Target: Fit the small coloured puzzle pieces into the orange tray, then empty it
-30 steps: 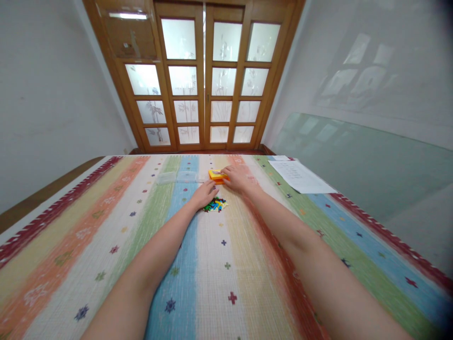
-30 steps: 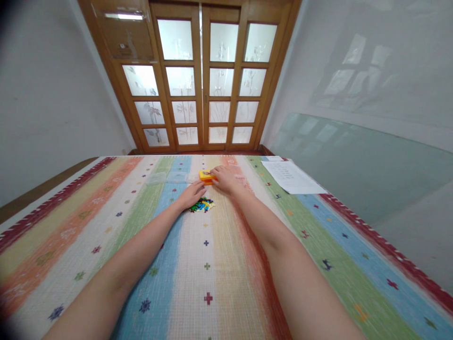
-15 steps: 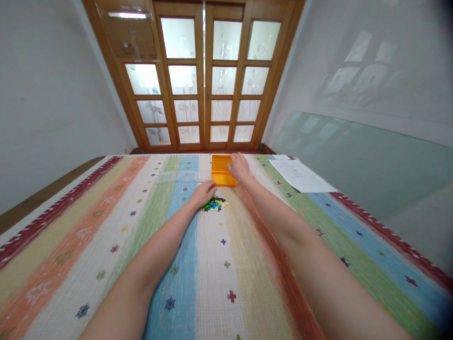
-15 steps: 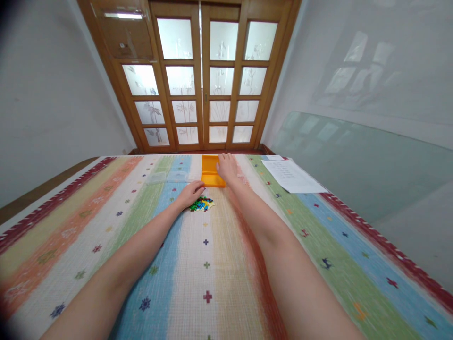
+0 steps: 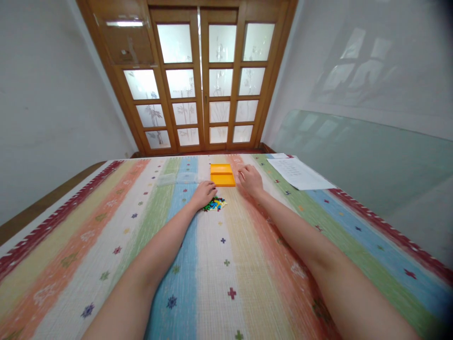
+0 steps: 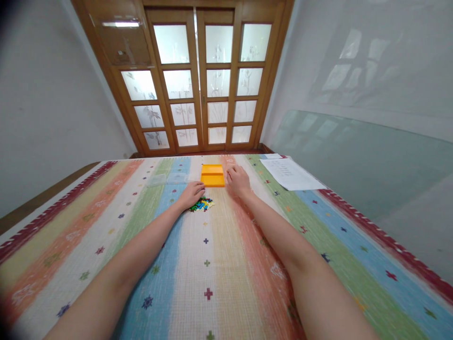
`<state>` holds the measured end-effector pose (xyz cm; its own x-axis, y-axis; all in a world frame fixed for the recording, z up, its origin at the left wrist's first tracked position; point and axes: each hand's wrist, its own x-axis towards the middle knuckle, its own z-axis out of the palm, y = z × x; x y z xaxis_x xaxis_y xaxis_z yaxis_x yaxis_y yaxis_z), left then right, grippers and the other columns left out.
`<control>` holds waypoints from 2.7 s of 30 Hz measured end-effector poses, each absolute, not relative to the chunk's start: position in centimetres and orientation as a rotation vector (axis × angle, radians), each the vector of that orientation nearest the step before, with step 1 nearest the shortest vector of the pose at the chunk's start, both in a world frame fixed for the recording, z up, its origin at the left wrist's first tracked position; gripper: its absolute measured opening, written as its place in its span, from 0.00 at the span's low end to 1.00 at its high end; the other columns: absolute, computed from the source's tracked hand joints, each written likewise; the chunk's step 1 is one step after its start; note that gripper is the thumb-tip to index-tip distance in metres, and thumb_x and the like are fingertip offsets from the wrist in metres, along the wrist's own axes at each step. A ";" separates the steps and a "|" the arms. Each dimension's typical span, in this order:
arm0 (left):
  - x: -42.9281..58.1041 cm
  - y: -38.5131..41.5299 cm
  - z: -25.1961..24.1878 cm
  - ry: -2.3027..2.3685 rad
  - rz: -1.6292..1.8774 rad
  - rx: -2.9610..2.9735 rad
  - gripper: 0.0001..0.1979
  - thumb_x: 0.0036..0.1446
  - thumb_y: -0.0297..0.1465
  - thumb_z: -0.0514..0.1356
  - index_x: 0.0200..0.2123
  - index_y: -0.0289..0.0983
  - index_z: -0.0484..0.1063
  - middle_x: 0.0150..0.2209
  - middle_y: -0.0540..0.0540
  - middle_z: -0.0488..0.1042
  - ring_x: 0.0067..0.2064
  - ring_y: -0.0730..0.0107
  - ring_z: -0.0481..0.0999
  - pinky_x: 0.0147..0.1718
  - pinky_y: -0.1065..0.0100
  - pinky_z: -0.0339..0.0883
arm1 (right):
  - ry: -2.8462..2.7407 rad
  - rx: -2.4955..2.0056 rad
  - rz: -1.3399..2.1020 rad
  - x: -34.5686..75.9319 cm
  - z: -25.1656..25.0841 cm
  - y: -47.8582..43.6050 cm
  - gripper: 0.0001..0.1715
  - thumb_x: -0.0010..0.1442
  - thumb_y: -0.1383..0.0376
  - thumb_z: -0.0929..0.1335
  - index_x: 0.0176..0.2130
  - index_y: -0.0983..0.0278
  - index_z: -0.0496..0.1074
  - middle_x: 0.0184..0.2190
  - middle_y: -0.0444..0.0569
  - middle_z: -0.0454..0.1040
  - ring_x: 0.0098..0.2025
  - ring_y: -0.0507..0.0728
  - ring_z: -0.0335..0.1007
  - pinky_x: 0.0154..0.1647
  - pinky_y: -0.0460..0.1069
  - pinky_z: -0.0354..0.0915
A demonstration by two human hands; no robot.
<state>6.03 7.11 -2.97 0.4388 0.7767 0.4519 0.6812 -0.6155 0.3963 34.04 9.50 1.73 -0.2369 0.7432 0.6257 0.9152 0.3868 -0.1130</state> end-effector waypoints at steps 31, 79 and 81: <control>6.3 8.7 -4.2 1.432 0.704 2.536 0.28 0.76 0.42 0.44 0.66 0.34 0.70 0.69 0.37 0.69 0.71 0.58 0.66 0.72 0.57 0.54 | -2.263 -1.464 0.027 35.7 -1.1 9.0 0.15 0.71 0.65 0.64 0.52 0.62 0.78 0.55 0.54 0.79 0.56 0.60 0.73 0.58 0.51 0.64; 3.5 7.8 -2.1 1.570 1.161 2.236 0.18 0.71 0.36 0.52 0.51 0.39 0.80 0.55 0.41 0.81 0.58 0.55 0.76 0.63 0.55 0.66 | -2.313 -1.476 -0.152 33.0 -0.4 9.3 0.24 0.72 0.65 0.64 0.63 0.65 0.72 0.58 0.61 0.77 0.62 0.66 0.69 0.68 0.60 0.55; 2.5 8.2 -2.0 1.712 1.271 2.161 0.17 0.69 0.34 0.53 0.47 0.39 0.81 0.51 0.40 0.81 0.56 0.54 0.77 0.61 0.53 0.67 | -2.295 -1.472 -0.142 32.0 0.0 8.9 0.23 0.72 0.63 0.64 0.63 0.65 0.73 0.57 0.61 0.77 0.61 0.66 0.68 0.67 0.60 0.56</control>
